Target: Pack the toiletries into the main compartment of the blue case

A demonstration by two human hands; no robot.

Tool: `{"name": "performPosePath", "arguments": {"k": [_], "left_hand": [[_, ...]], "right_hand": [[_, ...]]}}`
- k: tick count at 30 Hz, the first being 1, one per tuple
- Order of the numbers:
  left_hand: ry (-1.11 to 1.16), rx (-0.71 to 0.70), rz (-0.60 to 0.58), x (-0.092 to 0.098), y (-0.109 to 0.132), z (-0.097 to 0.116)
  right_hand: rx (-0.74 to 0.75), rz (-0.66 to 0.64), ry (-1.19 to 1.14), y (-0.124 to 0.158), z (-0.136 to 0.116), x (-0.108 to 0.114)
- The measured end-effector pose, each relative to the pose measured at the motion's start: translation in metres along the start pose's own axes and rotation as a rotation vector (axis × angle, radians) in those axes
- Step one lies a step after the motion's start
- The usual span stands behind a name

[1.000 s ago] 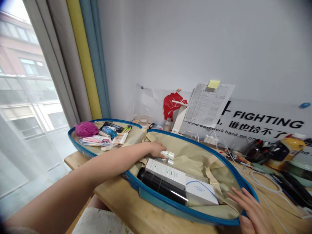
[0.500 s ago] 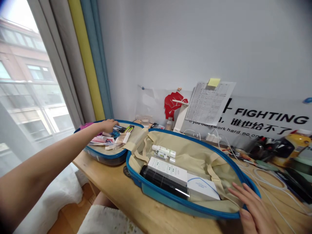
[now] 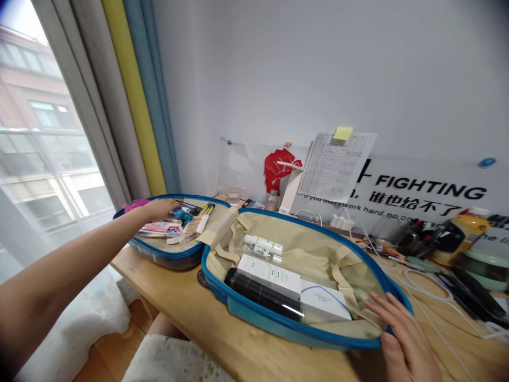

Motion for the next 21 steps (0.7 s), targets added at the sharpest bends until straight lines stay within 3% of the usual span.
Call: {"name": "performPosePath", "arguments": {"k": [4, 7, 10, 13, 17, 21], "left_hand": [[0.064, -0.001, 0.067, 0.023, 0.004, 0.015], [0.163, -0.088, 0.157, 0.051, 0.005, 0.054], [0.347, -0.353, 0.183, 0.075, 0.015, 0.124], [0.402, -0.571, 0.039, 0.082, 0.029, 0.209], [0.256, -0.660, -0.146, 0.065, 0.042, 0.310], [0.175, -0.679, -0.235, 0.043, 0.041, 0.369]], "right_hand": [[0.141, -0.023, -0.010, -0.004, -0.008, 0.002], [0.152, -0.037, 0.026, -0.006, -0.012, 0.004], [0.149, -0.069, 0.061, -0.008, -0.017, 0.006], [0.145, -0.077, 0.072, -0.009, -0.021, 0.007], [0.154, -0.063, 0.059, -0.009, -0.023, 0.007], [0.125, -0.076, 0.040, -0.009, -0.023, 0.007]]}}
Point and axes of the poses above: each hand's wrist, its own y-axis away from the middle knuckle, its own x-axis out of the back of the hand, z = x × y, the point moved 2 cm from there along -y, towards the middle knuckle, and after that the axes turned 11 degrees about x, right-handed, at the moved point
